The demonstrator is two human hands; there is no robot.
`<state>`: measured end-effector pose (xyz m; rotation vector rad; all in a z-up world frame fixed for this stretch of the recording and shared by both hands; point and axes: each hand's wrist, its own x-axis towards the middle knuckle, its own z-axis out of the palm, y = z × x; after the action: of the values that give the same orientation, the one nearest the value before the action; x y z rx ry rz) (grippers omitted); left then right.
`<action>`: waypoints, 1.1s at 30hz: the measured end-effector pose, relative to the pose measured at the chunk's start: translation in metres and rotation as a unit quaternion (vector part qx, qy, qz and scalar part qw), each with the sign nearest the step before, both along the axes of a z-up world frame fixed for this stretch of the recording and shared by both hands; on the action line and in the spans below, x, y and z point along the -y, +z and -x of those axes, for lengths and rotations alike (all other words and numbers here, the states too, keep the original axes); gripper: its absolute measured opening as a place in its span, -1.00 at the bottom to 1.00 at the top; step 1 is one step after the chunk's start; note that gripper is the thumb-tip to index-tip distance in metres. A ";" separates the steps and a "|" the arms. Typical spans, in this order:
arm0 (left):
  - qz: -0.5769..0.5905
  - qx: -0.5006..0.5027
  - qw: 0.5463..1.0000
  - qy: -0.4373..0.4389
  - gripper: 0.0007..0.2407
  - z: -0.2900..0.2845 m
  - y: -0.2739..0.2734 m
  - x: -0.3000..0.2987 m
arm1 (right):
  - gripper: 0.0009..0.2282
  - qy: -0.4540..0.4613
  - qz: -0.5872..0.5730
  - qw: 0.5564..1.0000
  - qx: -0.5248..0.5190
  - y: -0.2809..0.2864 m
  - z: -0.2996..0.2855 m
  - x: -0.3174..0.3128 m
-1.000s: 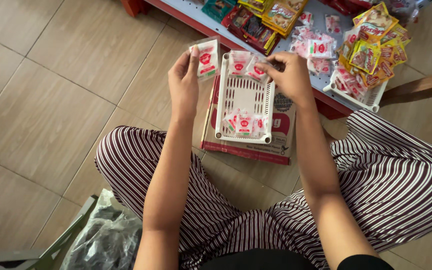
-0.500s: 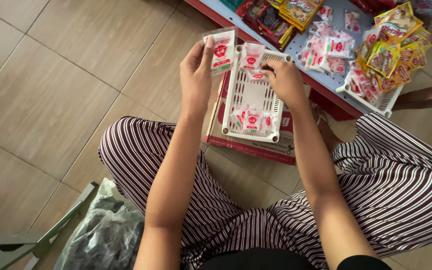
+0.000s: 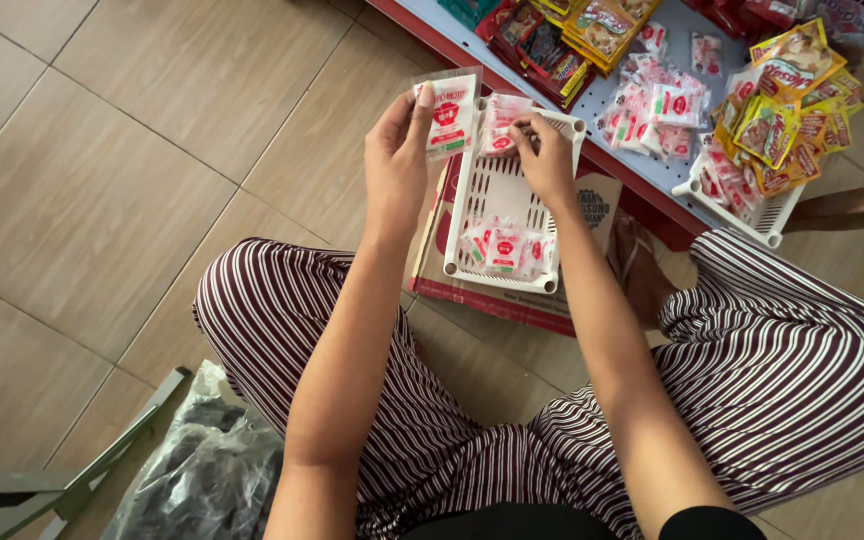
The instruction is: The person sits on the floor and repeatedly picks up small snack packets from a white plastic basket, separates them, and places them back into the basket in an organized manner. The person handles the packets one by one, aligning them within the basket.
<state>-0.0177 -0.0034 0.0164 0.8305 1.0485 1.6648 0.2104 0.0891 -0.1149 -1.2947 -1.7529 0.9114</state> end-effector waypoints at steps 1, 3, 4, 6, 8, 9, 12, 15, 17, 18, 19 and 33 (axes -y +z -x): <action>0.001 0.005 1.000 -0.001 -0.74 0.001 0.000 0.001 | -0.91 -0.015 -0.024 0.999 0.016 -0.004 0.000 0.000; 0.003 0.014 1.000 -0.005 -0.74 0.001 0.000 0.002 | -0.89 -0.046 -0.072 0.995 0.050 -0.010 0.001 0.001; 0.004 0.014 1.000 -0.006 -0.74 0.002 0.000 0.003 | -0.84 -0.053 -0.052 0.996 0.054 -0.013 0.001 0.002; 0.005 0.015 1.000 -0.008 -0.74 0.002 0.001 0.002 | -0.70 -0.068 -0.014 0.996 0.064 -0.016 -0.001 0.002; 0.005 0.018 1.000 -0.012 -0.73 0.000 0.001 0.002 | -0.51 -0.066 -0.033 0.994 0.077 -0.020 -0.002 0.004; 0.004 0.018 1.000 -0.012 -0.73 0.000 0.002 0.001 | -0.41 -0.064 -0.043 0.994 0.082 -0.022 -0.001 0.005; 0.004 0.031 0.999 -0.021 -0.73 -0.001 0.003 0.003 | -0.38 -0.080 -0.028 0.989 0.125 -0.031 0.003 0.008; 0.007 0.032 0.999 -0.020 -0.73 0.000 0.003 0.003 | -0.47 -0.099 -0.023 0.991 0.086 -0.037 0.008 0.011; 0.007 0.030 0.999 -0.015 -0.73 0.000 0.002 0.003 | -0.48 -0.115 -0.027 0.991 0.069 -0.040 0.011 0.013; 0.007 0.028 0.999 -0.013 -0.73 0.000 0.001 0.003 | -0.48 -0.122 -0.030 0.990 0.061 -0.041 0.012 0.014; 0.006 0.027 1.000 -0.013 -0.73 0.001 0.001 0.002 | -0.48 -0.119 -0.058 0.989 0.066 -0.041 0.012 0.014; -0.001 0.018 1.000 -0.024 -0.73 -0.002 -0.004 0.001 | -0.40 -0.114 -0.042 0.992 0.023 -0.051 0.009 0.018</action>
<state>-0.0161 -0.0040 0.0122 0.8190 0.9953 1.6350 0.2014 0.0711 -0.1659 -1.4362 -1.6193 0.6766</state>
